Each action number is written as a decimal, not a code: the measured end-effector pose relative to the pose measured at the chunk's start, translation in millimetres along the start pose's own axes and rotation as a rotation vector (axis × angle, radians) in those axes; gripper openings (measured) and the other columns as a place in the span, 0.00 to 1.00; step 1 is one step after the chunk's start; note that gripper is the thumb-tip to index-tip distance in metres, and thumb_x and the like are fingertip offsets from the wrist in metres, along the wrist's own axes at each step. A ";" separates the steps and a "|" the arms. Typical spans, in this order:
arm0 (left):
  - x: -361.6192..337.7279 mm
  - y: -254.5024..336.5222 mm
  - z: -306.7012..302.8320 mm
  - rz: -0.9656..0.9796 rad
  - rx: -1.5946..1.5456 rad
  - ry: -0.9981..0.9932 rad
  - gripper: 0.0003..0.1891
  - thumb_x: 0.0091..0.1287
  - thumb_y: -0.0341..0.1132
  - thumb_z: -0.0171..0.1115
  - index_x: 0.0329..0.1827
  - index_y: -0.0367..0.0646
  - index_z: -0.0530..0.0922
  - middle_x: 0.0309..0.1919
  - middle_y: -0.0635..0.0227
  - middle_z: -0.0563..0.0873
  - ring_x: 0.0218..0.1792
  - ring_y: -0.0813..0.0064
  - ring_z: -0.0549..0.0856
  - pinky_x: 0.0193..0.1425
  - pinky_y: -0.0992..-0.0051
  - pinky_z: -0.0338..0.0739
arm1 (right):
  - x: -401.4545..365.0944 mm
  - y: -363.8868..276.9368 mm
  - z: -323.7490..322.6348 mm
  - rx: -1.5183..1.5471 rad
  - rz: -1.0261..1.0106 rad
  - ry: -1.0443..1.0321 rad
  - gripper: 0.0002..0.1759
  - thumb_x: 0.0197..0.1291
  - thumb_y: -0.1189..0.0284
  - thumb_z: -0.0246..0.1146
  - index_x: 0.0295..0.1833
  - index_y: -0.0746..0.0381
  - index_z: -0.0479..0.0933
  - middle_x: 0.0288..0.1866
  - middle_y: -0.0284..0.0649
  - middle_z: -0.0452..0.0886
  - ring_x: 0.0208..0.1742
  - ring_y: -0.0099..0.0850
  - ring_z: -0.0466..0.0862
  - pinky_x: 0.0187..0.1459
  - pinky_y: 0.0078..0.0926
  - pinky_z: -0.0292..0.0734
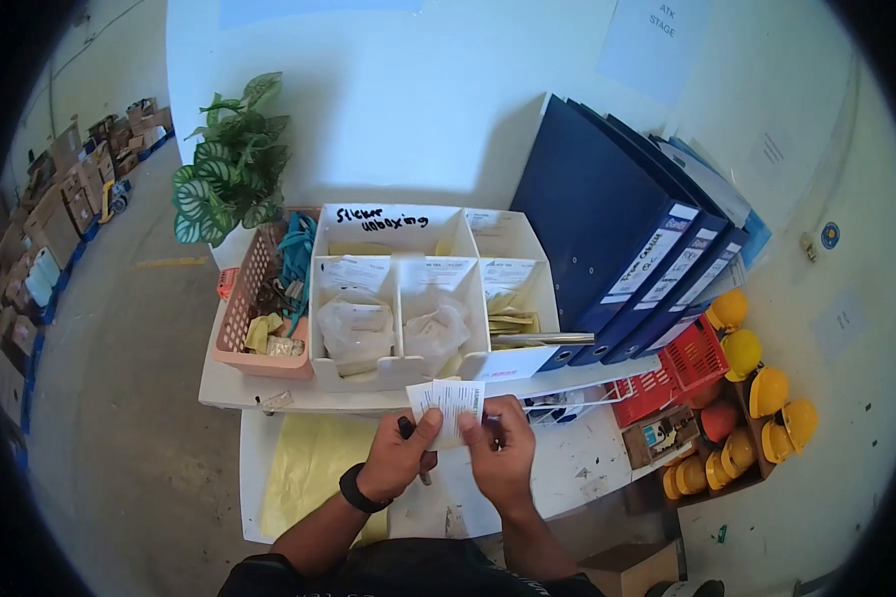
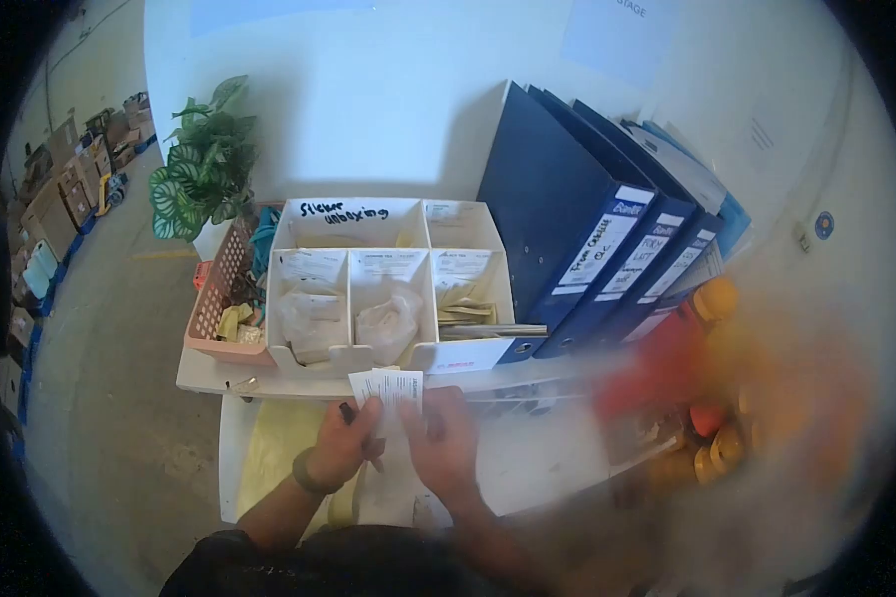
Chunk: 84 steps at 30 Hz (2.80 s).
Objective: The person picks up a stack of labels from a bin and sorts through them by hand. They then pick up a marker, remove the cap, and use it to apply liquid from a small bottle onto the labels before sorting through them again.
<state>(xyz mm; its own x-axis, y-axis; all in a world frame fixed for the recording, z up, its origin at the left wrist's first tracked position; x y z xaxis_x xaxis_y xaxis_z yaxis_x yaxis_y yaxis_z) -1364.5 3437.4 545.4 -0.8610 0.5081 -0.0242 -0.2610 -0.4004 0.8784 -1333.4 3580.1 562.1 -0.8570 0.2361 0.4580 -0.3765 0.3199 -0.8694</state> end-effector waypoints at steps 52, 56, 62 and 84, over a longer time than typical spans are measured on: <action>-49.4 -122.6 -63.4 -0.411 0.096 0.443 0.13 0.66 0.34 0.71 0.48 0.40 0.79 0.34 0.70 0.87 0.20 0.88 0.74 0.19 0.83 0.64 | -143.2 149.6 -16.8 -0.044 0.724 0.012 0.14 0.70 0.68 0.63 0.53 0.67 0.78 0.36 0.40 0.81 0.37 0.23 0.80 0.37 0.25 0.77; -52.2 -122.6 -76.5 -0.387 0.189 0.509 0.15 0.66 0.38 0.72 0.48 0.42 0.78 0.33 0.73 0.84 0.20 0.87 0.73 0.20 0.83 0.64 | -147.4 156.2 -41.5 -0.866 0.491 0.094 0.16 0.69 0.65 0.64 0.54 0.65 0.78 0.30 0.40 0.77 0.34 0.25 0.80 0.36 0.27 0.77; -50.2 -135.8 -66.3 -0.431 0.342 0.288 0.17 0.63 0.35 0.75 0.50 0.39 0.79 0.36 0.71 0.86 0.21 0.88 0.75 0.21 0.82 0.66 | -155.3 129.0 9.9 0.036 0.544 -0.117 0.11 0.69 0.68 0.65 0.47 0.65 0.77 0.29 0.37 0.75 0.30 0.23 0.76 0.34 0.25 0.76; -53.2 -135.0 -80.6 -0.595 0.190 0.351 0.21 0.64 0.33 0.74 0.56 0.33 0.79 0.44 0.62 0.89 0.39 0.75 0.86 0.48 0.74 0.82 | -140.5 161.8 -35.4 -0.295 0.576 -0.003 0.13 0.66 0.65 0.67 0.39 0.64 0.76 0.22 0.42 0.74 0.21 0.31 0.76 0.27 0.36 0.73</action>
<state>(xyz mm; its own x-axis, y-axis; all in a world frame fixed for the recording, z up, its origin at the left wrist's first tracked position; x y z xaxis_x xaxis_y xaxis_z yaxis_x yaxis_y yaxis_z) -1318.6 3402.9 389.5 -0.6945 0.3106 -0.6490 -0.6768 0.0243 0.7358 -1261.5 3631.2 363.7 -0.8940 0.4429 -0.0679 0.2565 0.3815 -0.8881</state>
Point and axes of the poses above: each hand's wrist, its own x-axis towards the middle knuckle, its own z-axis out of the palm, y = z × x, the point moved 2 cm from there along x, towards the middle knuckle
